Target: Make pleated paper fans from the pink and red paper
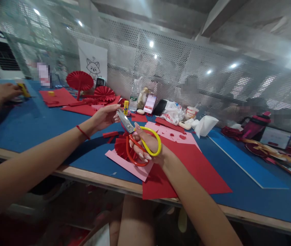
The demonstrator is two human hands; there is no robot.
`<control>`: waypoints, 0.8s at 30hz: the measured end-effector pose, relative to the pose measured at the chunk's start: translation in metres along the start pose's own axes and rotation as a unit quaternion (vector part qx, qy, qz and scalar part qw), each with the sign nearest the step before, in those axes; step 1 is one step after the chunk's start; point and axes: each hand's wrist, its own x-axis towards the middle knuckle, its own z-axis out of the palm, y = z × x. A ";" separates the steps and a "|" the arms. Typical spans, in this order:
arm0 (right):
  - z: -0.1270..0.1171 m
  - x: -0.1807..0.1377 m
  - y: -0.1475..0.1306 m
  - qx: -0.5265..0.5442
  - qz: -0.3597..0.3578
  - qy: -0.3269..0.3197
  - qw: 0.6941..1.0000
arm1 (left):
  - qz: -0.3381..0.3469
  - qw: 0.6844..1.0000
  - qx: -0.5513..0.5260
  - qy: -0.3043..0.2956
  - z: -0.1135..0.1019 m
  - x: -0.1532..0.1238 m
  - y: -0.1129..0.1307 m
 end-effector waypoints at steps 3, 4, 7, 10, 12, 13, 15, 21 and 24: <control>0.002 -0.001 -0.001 -0.006 -0.013 0.003 1.000 | 0.002 1.000 0.002 -0.007 -0.001 0.000 0.000; 0.003 -0.001 -0.001 -0.013 -0.018 0.003 1.000 | 0.003 1.000 0.004 -0.010 -0.001 0.000 0.000; 0.006 -0.001 -0.004 -0.036 -0.028 -0.001 0.999 | 0.005 1.000 0.008 -0.017 -0.001 0.001 0.000; 0.006 0.000 -0.004 -0.041 -0.030 -0.004 0.999 | 0.008 1.000 0.015 -0.019 -0.004 0.002 -0.001; 0.005 0.001 -0.002 -0.042 -0.026 -0.006 0.999 | 0.008 1.000 0.025 -0.016 -0.005 0.003 -0.002; 0.004 0.001 -0.001 -0.043 -0.023 -0.004 0.999 | 0.008 0.999 0.032 -0.009 -0.006 0.004 -0.003; 0.002 0.002 0.000 -0.044 -0.015 0.007 0.999 | 0.010 0.999 0.047 0.015 -0.008 0.006 -0.005; 0.002 0.005 0.003 -0.056 -0.020 0.052 0.997 | 0.024 0.995 0.072 0.064 -0.008 0.009 -0.008; 0.005 0.006 0.004 -0.074 -0.011 0.082 0.994 | 0.023 0.995 0.069 0.073 -0.007 0.009 -0.007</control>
